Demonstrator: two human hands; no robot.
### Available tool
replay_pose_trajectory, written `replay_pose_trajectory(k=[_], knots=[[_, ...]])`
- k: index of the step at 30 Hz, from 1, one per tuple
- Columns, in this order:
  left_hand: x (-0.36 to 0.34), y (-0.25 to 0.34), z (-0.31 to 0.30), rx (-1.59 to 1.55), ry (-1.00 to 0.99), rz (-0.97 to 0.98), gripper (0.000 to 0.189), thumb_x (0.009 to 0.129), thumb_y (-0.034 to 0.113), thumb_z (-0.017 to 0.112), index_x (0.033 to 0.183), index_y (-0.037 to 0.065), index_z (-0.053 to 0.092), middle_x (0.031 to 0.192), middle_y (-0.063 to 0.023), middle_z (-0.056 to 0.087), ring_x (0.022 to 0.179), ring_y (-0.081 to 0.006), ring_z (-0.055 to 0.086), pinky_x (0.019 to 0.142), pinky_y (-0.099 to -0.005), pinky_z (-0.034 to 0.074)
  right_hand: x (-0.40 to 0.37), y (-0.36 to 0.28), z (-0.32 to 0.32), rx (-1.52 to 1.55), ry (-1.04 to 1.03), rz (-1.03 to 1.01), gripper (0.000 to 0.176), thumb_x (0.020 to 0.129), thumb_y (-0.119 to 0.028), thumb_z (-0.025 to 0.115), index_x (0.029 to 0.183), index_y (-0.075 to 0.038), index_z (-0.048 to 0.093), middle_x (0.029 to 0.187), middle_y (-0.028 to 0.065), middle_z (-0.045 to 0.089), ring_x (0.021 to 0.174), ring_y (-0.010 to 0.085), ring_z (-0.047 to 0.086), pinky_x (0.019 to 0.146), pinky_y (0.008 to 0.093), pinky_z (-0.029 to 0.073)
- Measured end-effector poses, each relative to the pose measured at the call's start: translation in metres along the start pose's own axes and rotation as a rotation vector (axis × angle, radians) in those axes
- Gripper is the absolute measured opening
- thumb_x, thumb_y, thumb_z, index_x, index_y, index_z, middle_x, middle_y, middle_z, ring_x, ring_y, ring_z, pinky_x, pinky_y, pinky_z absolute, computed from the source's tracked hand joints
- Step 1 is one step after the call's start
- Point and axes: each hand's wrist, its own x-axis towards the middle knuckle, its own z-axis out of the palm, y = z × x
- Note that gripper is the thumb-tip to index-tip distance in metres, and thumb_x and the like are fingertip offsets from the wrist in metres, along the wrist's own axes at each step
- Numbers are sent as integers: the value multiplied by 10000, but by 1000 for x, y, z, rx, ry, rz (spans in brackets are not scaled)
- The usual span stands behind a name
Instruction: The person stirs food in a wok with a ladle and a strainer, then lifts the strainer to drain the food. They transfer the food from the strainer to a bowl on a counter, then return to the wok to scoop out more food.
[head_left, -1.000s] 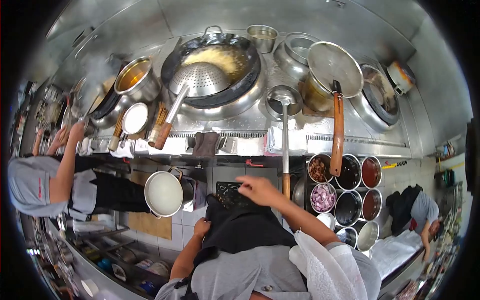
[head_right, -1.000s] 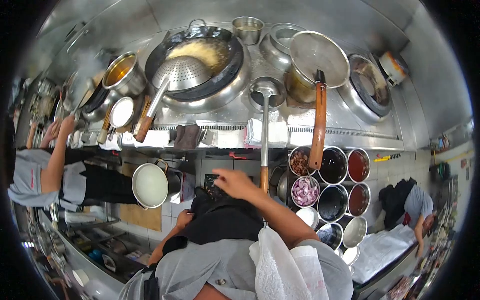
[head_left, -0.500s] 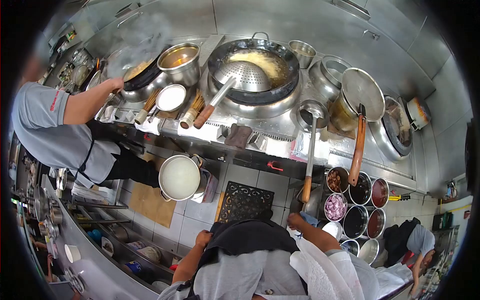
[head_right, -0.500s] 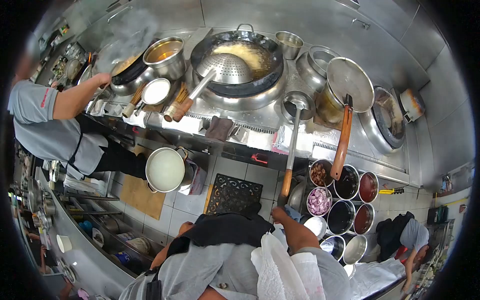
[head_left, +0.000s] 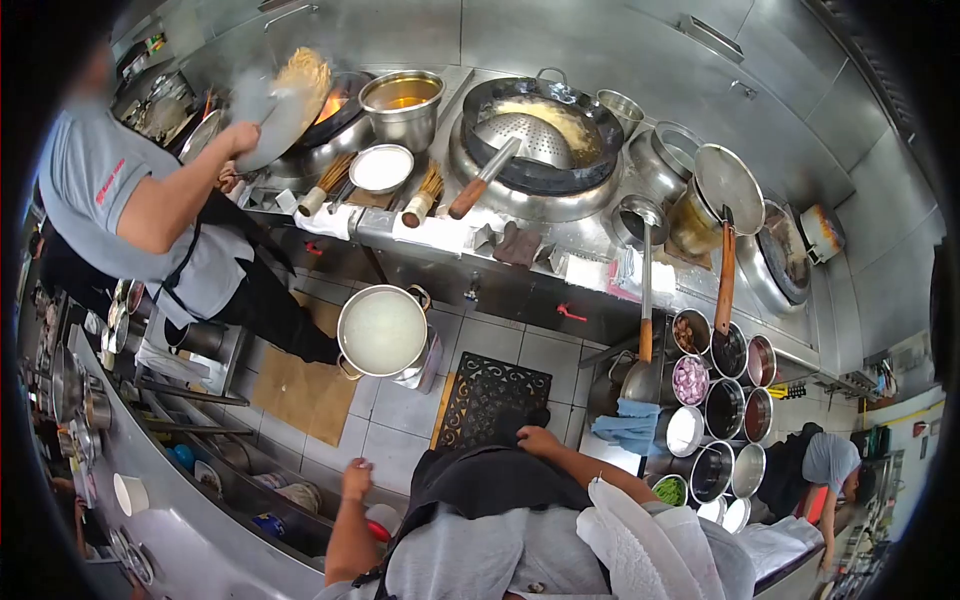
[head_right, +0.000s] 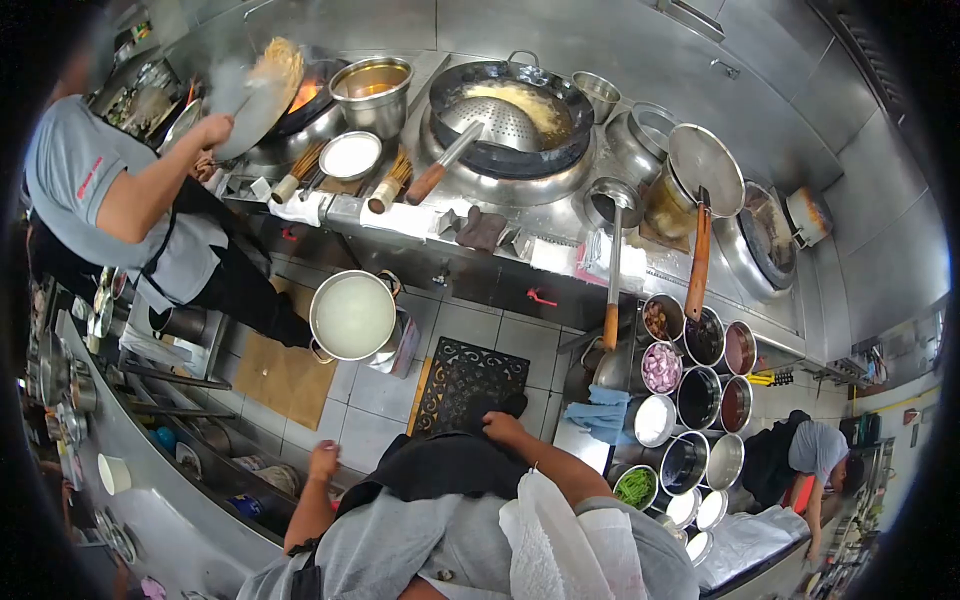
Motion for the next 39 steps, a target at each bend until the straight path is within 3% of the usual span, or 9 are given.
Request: replay_pose_trajectory(k=[2,4,6,10,11,13,19,22,39], knots=[[-2,-18,-62,232,257,202,385,874,219,659,1193,5,657,1021,-233,715,870,-313,707,811,-417,543,-16,-30,-12,-35,-42,75,344,827,-274,649,1124,-113,710,1127,129,712,1065,332,667,927,444,525],[-28,-27,-124,202,474,176,357,886,172,634,1194,-8,652,1045,-239,704,988,-353,674,883,-425,509,-22,-42,-14,-52,-22,103,354,822,-281,659,1135,-123,708,1138,123,711,1092,334,656,959,436,511],[-52,-40,-178,279,630,181,357,882,165,641,1194,-10,643,1052,-225,701,979,-367,674,882,-431,506,-18,-20,-11,-35,79,90,352,819,-283,668,1133,-128,710,1125,121,714,1074,334,663,944,424,520],[-98,-66,-222,263,817,228,326,881,169,658,1166,11,649,1056,-205,687,959,-385,658,870,-440,506,-26,-14,-20,553,-24,562,289,817,-274,675,1052,-114,728,1069,113,719,1035,315,673,917,401,526],[-103,-72,-224,235,850,277,318,881,170,660,1159,16,652,1053,-197,685,952,-383,656,866,-441,506,-28,-12,-21,359,4,464,291,812,-280,678,1048,-119,730,1020,111,725,976,299,686,879,394,537],[-109,-80,-219,434,860,408,290,889,178,660,1134,24,661,1036,-179,682,927,-371,652,847,-437,508,-28,3,-12,-25,59,262,294,801,-293,683,1039,-129,736,922,108,736,858,268,711,803,381,559],[-122,-64,-204,404,862,366,252,901,222,673,1057,25,675,953,-142,685,838,-350,651,770,-429,518,-20,-18,1,-149,34,335,338,801,-296,645,1095,-152,730,1097,134,720,1013,308,690,897,438,533],[-119,-68,-206,445,831,370,267,901,231,673,1075,27,678,951,-144,687,839,-349,656,769,-432,520,-34,-40,-2,-109,-73,82,343,794,-259,600,1084,-123,722,1130,148,701,1077,351,660,942,439,523],[-113,-76,-207,550,784,337,281,915,230,656,1080,4,679,1002,-169,693,886,-356,665,799,-437,523,-18,-4,22,-105,-49,198,382,812,-355,655,1129,-150,716,1179,147,689,1121,332,639,954,435,503]])
